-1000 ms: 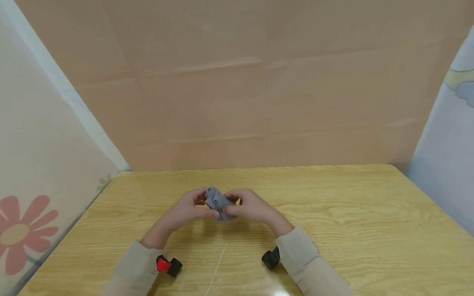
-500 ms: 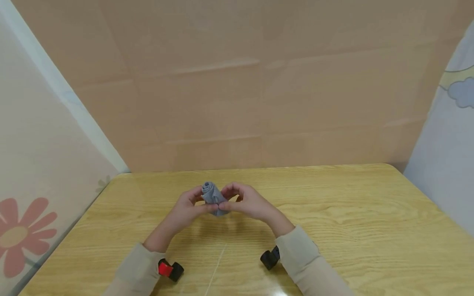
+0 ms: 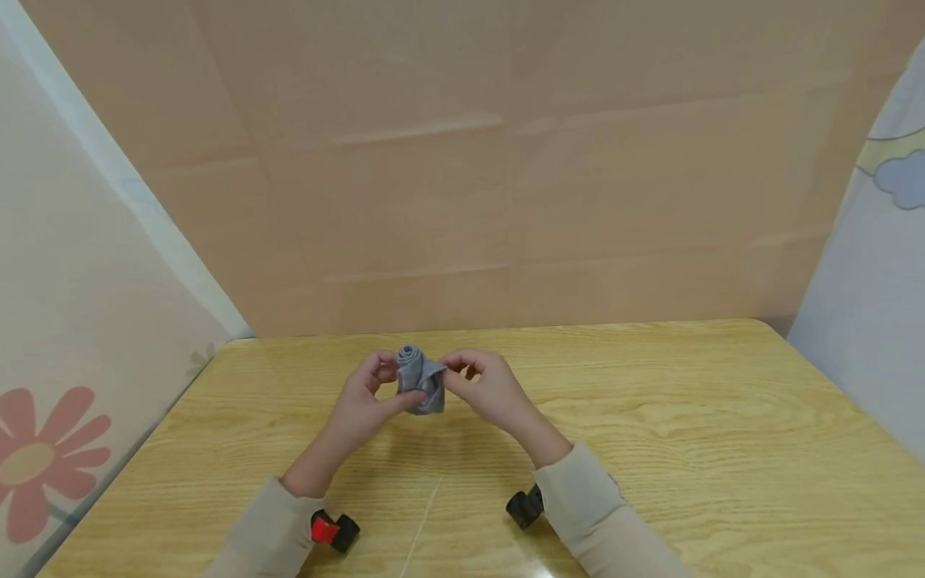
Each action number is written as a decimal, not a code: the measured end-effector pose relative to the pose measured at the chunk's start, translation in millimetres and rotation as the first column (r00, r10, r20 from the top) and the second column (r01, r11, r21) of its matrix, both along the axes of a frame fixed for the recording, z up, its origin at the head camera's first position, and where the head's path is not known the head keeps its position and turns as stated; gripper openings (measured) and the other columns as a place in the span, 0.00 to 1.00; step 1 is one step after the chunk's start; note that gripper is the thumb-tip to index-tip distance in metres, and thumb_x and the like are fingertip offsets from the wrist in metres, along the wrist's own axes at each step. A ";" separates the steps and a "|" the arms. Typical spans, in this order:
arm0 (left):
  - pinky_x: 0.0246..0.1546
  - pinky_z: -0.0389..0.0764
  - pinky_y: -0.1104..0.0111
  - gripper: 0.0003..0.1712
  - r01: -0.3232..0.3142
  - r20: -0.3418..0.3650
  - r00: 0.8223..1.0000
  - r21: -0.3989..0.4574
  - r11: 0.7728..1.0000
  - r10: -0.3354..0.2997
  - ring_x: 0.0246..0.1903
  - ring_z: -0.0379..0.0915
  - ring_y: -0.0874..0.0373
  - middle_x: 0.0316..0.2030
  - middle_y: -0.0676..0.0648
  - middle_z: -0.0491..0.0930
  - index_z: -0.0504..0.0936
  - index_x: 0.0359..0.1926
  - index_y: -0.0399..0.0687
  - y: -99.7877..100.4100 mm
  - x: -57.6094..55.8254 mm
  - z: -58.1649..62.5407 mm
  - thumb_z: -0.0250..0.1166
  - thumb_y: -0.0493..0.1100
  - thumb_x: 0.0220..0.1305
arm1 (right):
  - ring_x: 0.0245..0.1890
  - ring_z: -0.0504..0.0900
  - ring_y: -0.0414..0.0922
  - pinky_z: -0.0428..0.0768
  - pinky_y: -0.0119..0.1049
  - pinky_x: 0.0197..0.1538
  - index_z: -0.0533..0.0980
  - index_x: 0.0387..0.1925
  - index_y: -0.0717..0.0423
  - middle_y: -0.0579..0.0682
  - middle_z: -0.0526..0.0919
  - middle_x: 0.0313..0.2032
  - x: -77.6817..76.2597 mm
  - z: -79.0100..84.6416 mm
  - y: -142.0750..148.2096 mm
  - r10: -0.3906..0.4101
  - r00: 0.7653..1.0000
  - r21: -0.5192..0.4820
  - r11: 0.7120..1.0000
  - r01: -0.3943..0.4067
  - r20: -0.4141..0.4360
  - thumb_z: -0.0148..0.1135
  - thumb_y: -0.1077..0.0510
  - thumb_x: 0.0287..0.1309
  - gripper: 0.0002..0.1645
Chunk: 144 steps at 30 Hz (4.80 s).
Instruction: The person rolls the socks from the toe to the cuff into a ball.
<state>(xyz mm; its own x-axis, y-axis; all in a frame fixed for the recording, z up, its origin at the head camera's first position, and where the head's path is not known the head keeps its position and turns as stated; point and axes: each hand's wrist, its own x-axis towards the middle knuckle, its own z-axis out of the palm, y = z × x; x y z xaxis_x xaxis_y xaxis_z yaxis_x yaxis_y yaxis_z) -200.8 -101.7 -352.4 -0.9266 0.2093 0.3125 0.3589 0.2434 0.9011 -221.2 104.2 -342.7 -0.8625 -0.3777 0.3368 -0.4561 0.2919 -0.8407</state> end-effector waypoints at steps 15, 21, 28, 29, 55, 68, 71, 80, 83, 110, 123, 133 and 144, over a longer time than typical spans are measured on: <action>0.44 0.80 0.64 0.27 0.076 -0.028 0.997 0.007 0.997 -0.076 0.49 0.77 0.45 0.46 0.36 0.82 0.67 0.61 0.41 0.8 -0.7 -2.2 0.64 0.32 0.61 | 0.37 0.78 0.41 0.76 0.36 0.42 0.80 0.43 0.64 0.55 0.84 0.37 1.0 -0.2 -1.7 -0.087 0.993 -0.087 0.993 0.080 -0.078 0.56 0.62 0.66 0.11; 0.45 0.79 0.63 0.24 0.166 -0.074 0.982 -0.093 0.982 -0.174 0.52 0.76 0.45 0.49 0.38 0.80 0.72 0.61 0.40 1.4 -0.6 -7.2 0.61 0.32 0.64 | 0.35 0.79 0.46 0.76 0.38 0.41 0.81 0.41 0.63 0.54 0.83 0.35 -0.2 -0.4 -2.2 -0.097 0.988 -0.109 0.990 0.084 -0.118 0.56 0.63 0.66 0.09; 0.54 0.74 0.59 0.23 0.310 -0.069 0.943 -0.176 0.934 -0.326 0.55 0.71 0.46 0.55 0.38 0.74 0.71 0.62 0.36 0.7 4.3 -8.2 0.58 0.32 0.67 | 0.34 0.78 0.37 0.77 0.33 0.42 0.80 0.41 0.66 0.53 0.83 0.35 -0.6 -0.6 -0.8 -0.052 0.998 -0.130 0.990 0.048 -0.028 0.56 0.61 0.67 0.11; 0.54 0.74 0.61 0.23 0.332 -0.064 0.935 -0.179 0.926 -0.348 0.55 0.71 0.47 0.55 0.38 0.74 0.71 0.62 0.36 0.7 5.0 -7.9 0.57 0.32 0.67 | 0.34 0.78 0.37 0.77 0.33 0.42 0.80 0.41 0.66 0.53 0.83 0.35 -0.8 -0.5 -0.3 -0.040 0.999 -0.131 0.991 0.038 -0.013 0.55 0.61 0.67 0.11; 0.51 0.75 0.61 0.31 0.387 -0.094 0.913 -0.098 0.917 -0.396 0.52 0.73 0.50 0.54 0.39 0.75 0.64 0.66 0.43 9.0 11.6 1.7 0.58 0.27 0.64 | 0.43 0.79 0.39 0.76 0.33 0.49 0.83 0.36 0.42 0.40 0.82 0.39 -10.8 -7.5 12.7 0.413 0.852 -0.340 0.890 -0.303 0.322 0.58 0.55 0.66 0.08; 0.54 0.74 0.51 0.22 0.156 -0.108 0.981 -0.055 0.986 -0.161 0.55 0.72 0.45 0.52 0.38 0.77 0.67 0.58 0.39 6.0 8.4 1.3 0.60 0.29 0.64 | 0.31 0.69 0.43 0.70 0.40 0.43 0.77 0.36 0.62 0.46 0.73 0.29 -5.8 -1.4 3.2 0.139 0.945 -0.250 0.966 -0.064 0.297 0.53 0.55 0.69 0.14; 0.52 0.74 0.51 0.22 0.065 -0.145 0.987 -0.050 0.997 -0.071 0.51 0.74 0.47 0.49 0.40 0.78 0.69 0.56 0.41 7.3 7.6 0.5 0.61 0.29 0.62 | 0.32 0.71 0.43 0.71 0.40 0.43 0.78 0.35 0.66 0.45 0.77 0.30 -3.9 -1.2 0.3 0.111 0.951 -0.211 0.976 -0.050 0.288 0.57 0.55 0.66 0.15; 0.38 0.78 0.63 0.19 -0.117 -0.401 0.913 -0.065 0.991 0.081 0.40 0.78 0.51 0.39 0.43 0.82 0.75 0.47 0.39 11.0 6.2 -4.3 0.67 0.26 0.54 | 0.43 0.80 0.44 0.75 0.49 0.53 0.82 0.39 0.67 0.51 0.85 0.39 -2.0 -4.6 -3.9 0.035 0.959 -0.148 0.989 0.007 0.282 0.66 0.56 0.59 0.16; 0.35 0.77 0.65 0.18 -0.144 -0.462 0.882 -0.071 0.987 0.096 0.39 0.78 0.52 0.38 0.43 0.82 0.77 0.45 0.38 11.8 4.8 -6.4 0.67 0.25 0.52 | 0.45 0.80 0.45 0.76 0.47 0.53 0.83 0.39 0.65 0.53 0.86 0.41 0.3 -3.9 -6.7 -0.028 0.959 -0.111 0.992 0.061 0.280 0.63 0.57 0.60 0.13; 0.48 0.76 0.66 0.20 0.263 0.024 0.956 0.375 0.889 -0.293 0.45 0.71 0.59 0.45 0.52 0.72 0.66 0.53 0.26 6.7 17.3 16.2 0.57 0.25 0.61 | 0.30 0.68 0.42 0.68 0.42 0.39 0.70 0.21 0.52 0.44 0.71 0.25 -1.2 -17.2 -5.9 0.218 0.920 -0.203 0.966 -0.157 0.326 0.50 0.65 0.62 0.14; 0.50 0.70 0.63 0.20 0.298 0.075 0.936 0.356 0.885 -0.345 0.46 0.67 0.58 0.45 0.52 0.72 0.67 0.56 0.33 0.7 10.4 13.1 0.52 0.29 0.62 | 0.38 0.74 0.38 0.72 0.31 0.40 0.76 0.51 0.52 0.41 0.79 0.41 -1.3 -12.8 1.2 0.386 0.887 -0.346 0.892 -0.290 0.254 0.57 0.47 0.66 0.18; 0.46 0.71 0.70 0.18 -0.051 0.141 0.990 0.312 0.949 0.007 0.43 0.69 0.59 0.42 0.47 0.71 0.64 0.51 0.34 8.4 6.7 8.8 0.56 0.28 0.60 | 0.36 0.75 0.37 0.73 0.31 0.41 0.75 0.48 0.66 0.40 0.80 0.37 0.1 -8.9 -4.8 0.277 0.927 -0.337 0.924 -0.184 0.254 0.62 0.50 0.63 0.23; 0.47 0.75 0.65 0.18 -0.048 0.019 0.999 0.158 0.986 0.046 0.42 0.75 0.55 0.46 0.39 0.79 0.76 0.53 0.32 8.0 8.8 4.8 0.62 0.31 0.61 | 0.37 0.78 0.40 0.78 0.34 0.43 0.73 0.41 0.70 0.44 0.79 0.37 1.5 -10.6 -10.2 0.145 0.968 -0.282 0.956 -0.083 0.205 0.64 0.59 0.60 0.17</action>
<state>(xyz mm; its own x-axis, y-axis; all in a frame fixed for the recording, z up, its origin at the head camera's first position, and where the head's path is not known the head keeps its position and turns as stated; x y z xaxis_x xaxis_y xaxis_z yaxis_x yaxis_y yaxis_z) -192.1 -93.7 -347.6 -0.9391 0.1144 0.3241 0.3364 0.1136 0.9348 -219.7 94.0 -353.3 -0.8833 -0.3993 0.2457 -0.2670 -0.0023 -0.9637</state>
